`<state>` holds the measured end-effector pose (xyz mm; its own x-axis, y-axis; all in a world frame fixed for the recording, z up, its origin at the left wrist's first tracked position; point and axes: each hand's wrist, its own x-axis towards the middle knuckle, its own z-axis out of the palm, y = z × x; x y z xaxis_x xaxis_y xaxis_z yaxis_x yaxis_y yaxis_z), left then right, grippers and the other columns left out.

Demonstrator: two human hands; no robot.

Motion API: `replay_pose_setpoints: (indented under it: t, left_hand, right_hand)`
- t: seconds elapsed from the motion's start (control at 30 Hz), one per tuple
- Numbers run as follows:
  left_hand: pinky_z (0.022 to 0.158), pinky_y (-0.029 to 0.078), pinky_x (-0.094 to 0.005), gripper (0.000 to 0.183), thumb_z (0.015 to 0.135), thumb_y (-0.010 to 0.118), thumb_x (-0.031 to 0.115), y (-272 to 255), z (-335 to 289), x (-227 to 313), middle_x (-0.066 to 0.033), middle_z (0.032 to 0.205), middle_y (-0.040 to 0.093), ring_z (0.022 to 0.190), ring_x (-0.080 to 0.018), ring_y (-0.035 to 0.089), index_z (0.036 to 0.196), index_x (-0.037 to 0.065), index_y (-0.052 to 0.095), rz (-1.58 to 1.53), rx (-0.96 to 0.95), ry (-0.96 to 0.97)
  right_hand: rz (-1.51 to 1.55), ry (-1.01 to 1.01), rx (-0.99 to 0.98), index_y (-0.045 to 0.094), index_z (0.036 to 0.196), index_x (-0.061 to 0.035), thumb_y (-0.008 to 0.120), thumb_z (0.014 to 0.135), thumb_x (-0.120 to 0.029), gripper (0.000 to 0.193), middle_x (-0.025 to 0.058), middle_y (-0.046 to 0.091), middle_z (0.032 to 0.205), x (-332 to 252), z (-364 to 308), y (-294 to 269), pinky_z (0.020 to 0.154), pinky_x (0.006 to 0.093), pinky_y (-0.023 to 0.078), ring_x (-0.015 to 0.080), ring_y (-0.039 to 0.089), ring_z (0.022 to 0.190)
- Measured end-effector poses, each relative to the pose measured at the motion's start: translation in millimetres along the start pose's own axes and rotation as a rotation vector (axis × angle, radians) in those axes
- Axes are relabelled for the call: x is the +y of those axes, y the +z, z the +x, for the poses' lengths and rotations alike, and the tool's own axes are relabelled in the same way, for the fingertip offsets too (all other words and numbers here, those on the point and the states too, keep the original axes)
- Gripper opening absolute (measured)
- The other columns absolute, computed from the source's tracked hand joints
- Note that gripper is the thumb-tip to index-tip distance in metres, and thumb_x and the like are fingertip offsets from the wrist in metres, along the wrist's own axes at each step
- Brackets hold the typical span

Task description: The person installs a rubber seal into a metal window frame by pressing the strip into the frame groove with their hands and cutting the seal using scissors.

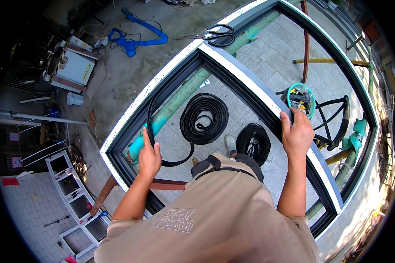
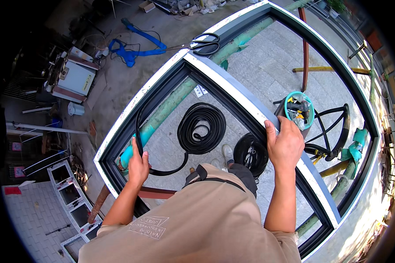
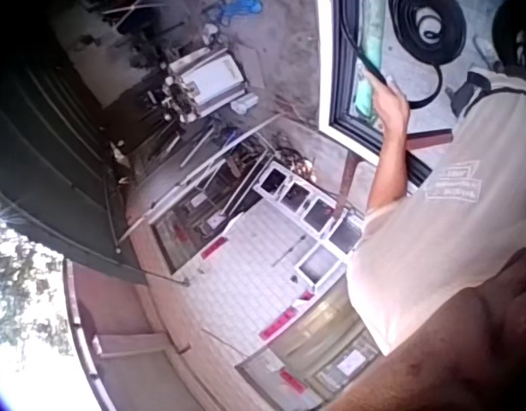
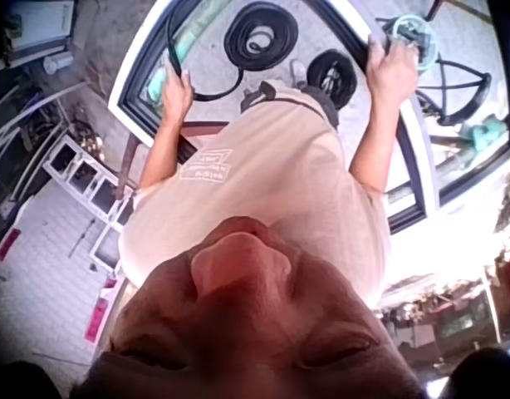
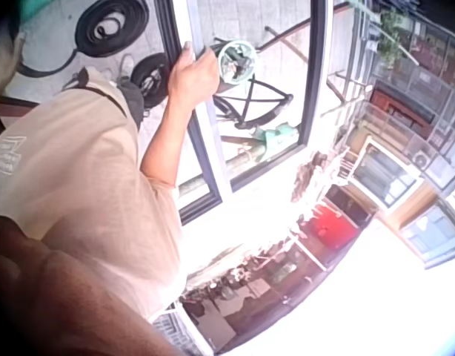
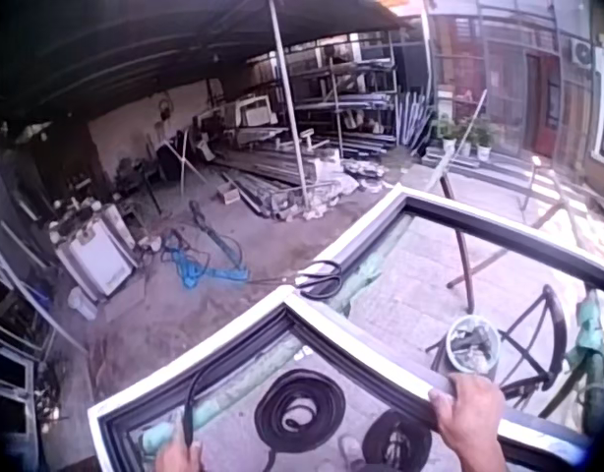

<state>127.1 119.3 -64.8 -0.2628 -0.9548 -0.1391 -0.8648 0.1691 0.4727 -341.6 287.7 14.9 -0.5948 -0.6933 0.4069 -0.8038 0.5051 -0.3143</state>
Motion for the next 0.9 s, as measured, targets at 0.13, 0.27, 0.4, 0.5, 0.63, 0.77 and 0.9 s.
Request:
replay_pose_setpoints:
  t: [0.13, 0.27, 0.4, 0.5, 0.63, 0.77, 0.9]
  left_hand:
    - [0.065, 0.06, -0.0461, 0.084, 0.119, 0.058, 0.017, 2.1, 1.0, -1.8, -0.0145, 0.074, 0.074, 0.064, -0.0314, 0.077, 0.184, 0.008, 0.007, 0.02, 0.003, -0.006]
    - [0.066, 0.06, -0.0462, 0.084, 0.118, 0.058, 0.016, 1.1, 1.8, -1.5, -0.0147, 0.074, 0.074, 0.065, -0.0314, 0.077, 0.184, 0.008, 0.007, 0.039, 0.016, 0.003]
    - [0.066, 0.06, -0.0464, 0.084, 0.118, 0.059, 0.016, -2.9, 1.1, 7.3, -0.0149, 0.074, 0.074, 0.065, -0.0317, 0.077, 0.184, 0.008, 0.008, 0.012, -0.01, -0.034]
    - [0.066, 0.06, -0.0465, 0.083, 0.118, 0.059, 0.015, -1.8, 1.2, 5.4, -0.0151, 0.073, 0.074, 0.065, -0.032, 0.077, 0.184, 0.008, 0.008, 0.027, -0.001, -0.025]
    - [0.066, 0.06, -0.0463, 0.083, 0.118, 0.059, 0.015, 0.4, 1.2, 2.7, -0.015, 0.073, 0.074, 0.065, -0.0318, 0.077, 0.184, 0.008, 0.009, 0.037, 0.013, -0.016]
    - [0.065, 0.059, -0.0461, 0.083, 0.118, 0.059, 0.015, 1.5, 1.7, 0.2, -0.0142, 0.073, 0.073, 0.065, -0.031, 0.076, 0.184, 0.008, 0.009, 0.05, 0.018, -0.016]
    - [0.064, 0.059, -0.0458, 0.083, 0.118, 0.059, 0.015, 2.2, 2.0, -1.8, -0.0138, 0.072, 0.073, 0.064, -0.0305, 0.076, 0.184, 0.008, 0.009, 0.06, 0.018, -0.013]
  right_hand:
    - [-0.008, 0.001, -0.002, 0.08, 0.116, -0.0009, 0.082, 0.104, -0.044, 0.045, 0.0211, 0.079, 0.101, 0.3, 0.0, -0.5, 0.084, 0.0525, 0.06, 0.0437, 0.077, 0.094]
    - [-0.001, -0.007, 0.013, 0.08, 0.116, -0.001, 0.082, 0.104, -0.043, 0.044, 0.0211, 0.079, 0.101, 1.2, -0.5, 0.9, 0.084, 0.0526, 0.06, 0.0438, 0.077, 0.094]
    - [0.006, -0.008, 0.014, 0.08, 0.115, -0.001, 0.083, 0.103, -0.043, 0.044, 0.0214, 0.079, 0.101, 1.9, -0.7, 1.0, 0.084, 0.0526, 0.06, 0.0437, 0.077, 0.094]
    - [0.009, -0.006, 0.009, 0.08, 0.115, -0.0009, 0.083, 0.103, -0.043, 0.044, 0.0215, 0.079, 0.102, 1.3, -0.4, 0.0, 0.085, 0.0524, 0.06, 0.0437, 0.077, 0.094]
    - [0.01, -0.003, 0.005, 0.08, 0.115, -0.0009, 0.083, 0.103, -0.043, 0.044, 0.0216, 0.08, 0.103, 0.4, -0.2, -0.8, 0.085, 0.0523, 0.06, 0.0435, 0.077, 0.095]
    - [-0.008, 0.005, 0.001, 0.081, 0.115, -0.0009, 0.083, 0.103, -0.044, 0.045, 0.0218, 0.08, 0.103, -0.5, -0.2, -0.9, 0.086, 0.0522, 0.06, 0.0435, 0.078, 0.096]
    - [-0.004, 0.01, -0.005, 0.081, 0.116, -0.0009, 0.083, 0.103, -0.044, 0.045, 0.022, 0.08, 0.103, -0.1, -0.3, -0.9, 0.086, 0.0522, 0.06, 0.0436, 0.078, 0.096]
